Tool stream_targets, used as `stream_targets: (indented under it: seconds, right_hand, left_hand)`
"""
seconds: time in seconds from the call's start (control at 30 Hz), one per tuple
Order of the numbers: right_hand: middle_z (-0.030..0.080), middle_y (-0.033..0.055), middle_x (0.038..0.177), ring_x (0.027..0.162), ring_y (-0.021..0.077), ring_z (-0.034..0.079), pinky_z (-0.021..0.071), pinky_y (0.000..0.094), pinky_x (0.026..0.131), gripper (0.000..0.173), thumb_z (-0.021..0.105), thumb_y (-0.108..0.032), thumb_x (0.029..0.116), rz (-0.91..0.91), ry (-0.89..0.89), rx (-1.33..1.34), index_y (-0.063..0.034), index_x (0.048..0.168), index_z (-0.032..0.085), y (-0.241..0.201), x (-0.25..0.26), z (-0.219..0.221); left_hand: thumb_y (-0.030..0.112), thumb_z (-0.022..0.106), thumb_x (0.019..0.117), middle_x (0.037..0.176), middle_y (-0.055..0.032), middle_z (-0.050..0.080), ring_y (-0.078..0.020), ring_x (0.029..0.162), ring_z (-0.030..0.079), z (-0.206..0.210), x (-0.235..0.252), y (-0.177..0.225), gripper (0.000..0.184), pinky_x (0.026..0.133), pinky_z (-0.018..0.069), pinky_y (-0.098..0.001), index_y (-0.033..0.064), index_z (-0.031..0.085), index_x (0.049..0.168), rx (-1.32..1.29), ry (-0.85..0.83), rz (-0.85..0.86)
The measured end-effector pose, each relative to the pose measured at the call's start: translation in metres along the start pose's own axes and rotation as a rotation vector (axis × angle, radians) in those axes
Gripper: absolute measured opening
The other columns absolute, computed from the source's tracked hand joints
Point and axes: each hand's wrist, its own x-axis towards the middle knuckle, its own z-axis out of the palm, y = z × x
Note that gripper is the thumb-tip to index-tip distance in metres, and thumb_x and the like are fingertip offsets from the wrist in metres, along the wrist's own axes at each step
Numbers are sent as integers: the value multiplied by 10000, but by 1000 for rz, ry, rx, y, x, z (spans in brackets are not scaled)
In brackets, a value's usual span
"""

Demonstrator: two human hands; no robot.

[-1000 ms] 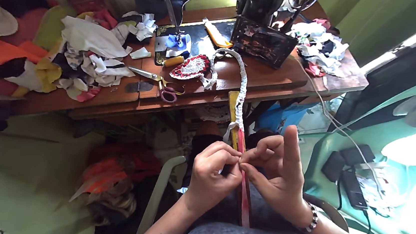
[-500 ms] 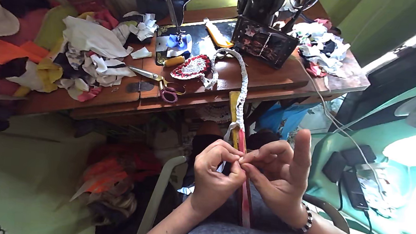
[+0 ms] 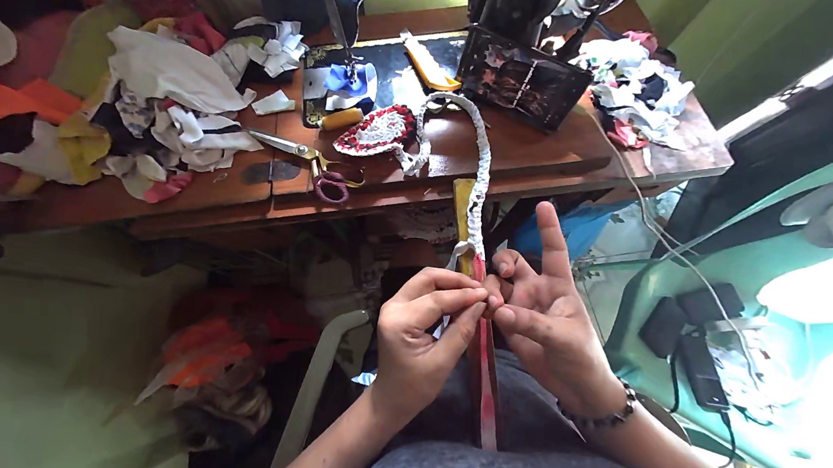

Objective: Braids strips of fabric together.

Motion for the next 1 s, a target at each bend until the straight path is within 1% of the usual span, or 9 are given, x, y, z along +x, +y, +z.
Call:
stream_targets:
  seconds: [0.1, 0.27, 0.37, 0.47, 0.57, 0.7, 0.87, 1.0]
  right_hand:
    - [595, 58, 1064, 869, 154, 652, 587, 338, 844, 1155, 708, 93, 847, 26, 3, 28, -407, 1632, 23, 0, 1, -2]
    - [604, 49, 1025, 852, 153, 662, 597, 337, 833, 1155, 715, 103, 839, 16, 20, 14, -416, 1629, 51, 0, 1, -2]
    - [609, 52, 1017, 856, 160, 671, 601, 345, 838, 1143, 706, 110, 845, -9, 12, -3, -414, 1627, 58, 1, 0, -3]
    - [602, 50, 1014, 852, 165, 675, 607, 346, 830, 1142, 705, 110, 853, -39, 6, -50, -423, 1626, 55, 1, 0, -2]
    - [602, 51, 1013, 845, 167, 678, 611, 341, 821, 1152, 706, 109, 855, -59, 8, -99, -427, 1626, 38, 0, 0, -2]
    - [598, 56, 1006, 841, 174, 680, 614, 346, 814, 1163, 712, 107, 851, -62, 12, -107, -427, 1628, 30, 0, 0, -3]
    - [601, 59, 1008, 831, 178, 684, 619, 345, 803, 1186, 717, 114, 845, -77, 15, -123, -419, 1629, 3, 1, 0, -4]
    - [603, 61, 1011, 834, 182, 689, 622, 352, 812, 1197, 724, 118, 842, -82, 23, -124, -412, 1630, -4, 2, 0, -4]
  left_hand:
    - [-59, 711, 903, 1063, -187, 706, -187, 923, 716, 0, 0, 1, 116, 795, 643, -289, -89, 750, 1008, 49, -18, 31]
    - [-49, 704, 910, 1065, -181, 715, -193, 959, 716, 0, -1, 1, 115, 811, 638, -288, -73, 758, 1009, 120, -31, 63]
    - [-48, 703, 909, 1057, -179, 719, -192, 956, 719, 0, 0, 1, 112, 810, 638, -287, -73, 757, 1003, 141, -31, 67]
    - [-49, 698, 911, 1055, -179, 722, -189, 955, 721, -1, 0, 1, 105, 805, 639, -284, -75, 755, 996, 149, -33, 66]
    - [-50, 701, 911, 1059, -188, 730, -207, 981, 727, -2, 0, 0, 100, 826, 641, -299, -79, 756, 989, 141, -42, 71]
    - [-53, 696, 909, 1066, -191, 732, -208, 990, 728, -3, 0, 0, 106, 840, 638, -300, -81, 755, 992, 138, -54, 69]
    - [-55, 697, 908, 1064, -192, 733, -205, 984, 730, -4, 0, -1, 103, 829, 638, -293, -82, 754, 989, 141, -54, 69]
    - [-52, 695, 912, 1074, -193, 733, -209, 990, 732, -4, 0, -1, 104, 836, 639, -297, -85, 753, 992, 135, -61, 59]
